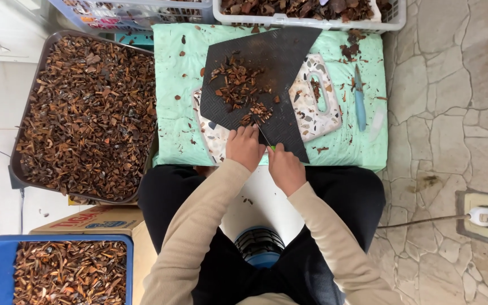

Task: The person sits on a stool and chops dried brown mushrooms on a black cutting board using a knife. They repeatedly gather the chopped pieces and continue chopping them into smaller bits, with several containers of mushrooms visible nearby.

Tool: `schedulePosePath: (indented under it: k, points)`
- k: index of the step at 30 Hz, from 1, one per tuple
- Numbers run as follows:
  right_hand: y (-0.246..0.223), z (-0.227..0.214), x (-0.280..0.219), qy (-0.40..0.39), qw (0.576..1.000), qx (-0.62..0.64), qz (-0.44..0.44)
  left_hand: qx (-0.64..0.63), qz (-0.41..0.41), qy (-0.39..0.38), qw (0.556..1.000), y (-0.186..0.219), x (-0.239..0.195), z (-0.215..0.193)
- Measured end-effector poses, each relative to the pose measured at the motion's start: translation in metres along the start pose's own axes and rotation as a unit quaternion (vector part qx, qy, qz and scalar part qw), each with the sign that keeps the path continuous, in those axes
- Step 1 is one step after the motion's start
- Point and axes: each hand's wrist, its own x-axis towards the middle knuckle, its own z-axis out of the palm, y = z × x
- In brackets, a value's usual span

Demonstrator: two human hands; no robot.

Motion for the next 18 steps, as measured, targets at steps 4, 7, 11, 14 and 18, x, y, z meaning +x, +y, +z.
schedulePosePath:
  k: [4,7,11,14,18]
  points:
    - [0.006,0.002,0.003,-0.040,0.999,0.025,0.023,-0.001,-0.001,0.010,1.000,0.000,-0.002,0.014]
    - [0.007,0.000,0.012,-0.047,0.997,0.058,0.019,-0.001,-0.004,0.047,0.999,0.001,0.003,0.018]
    - [0.022,0.015,0.025,-0.105,0.990,0.084,0.042,0.029,-0.014,0.076,0.997,0.006,0.000,0.027]
    - [0.005,-0.002,0.009,-0.094,0.993,0.062,0.029,0.038,-0.033,0.060,0.997,0.008,-0.001,0.035]
    - [0.016,-0.007,0.021,-0.117,0.977,0.179,0.022,0.045,-0.059,0.024,0.997,0.017,0.002,0.020]
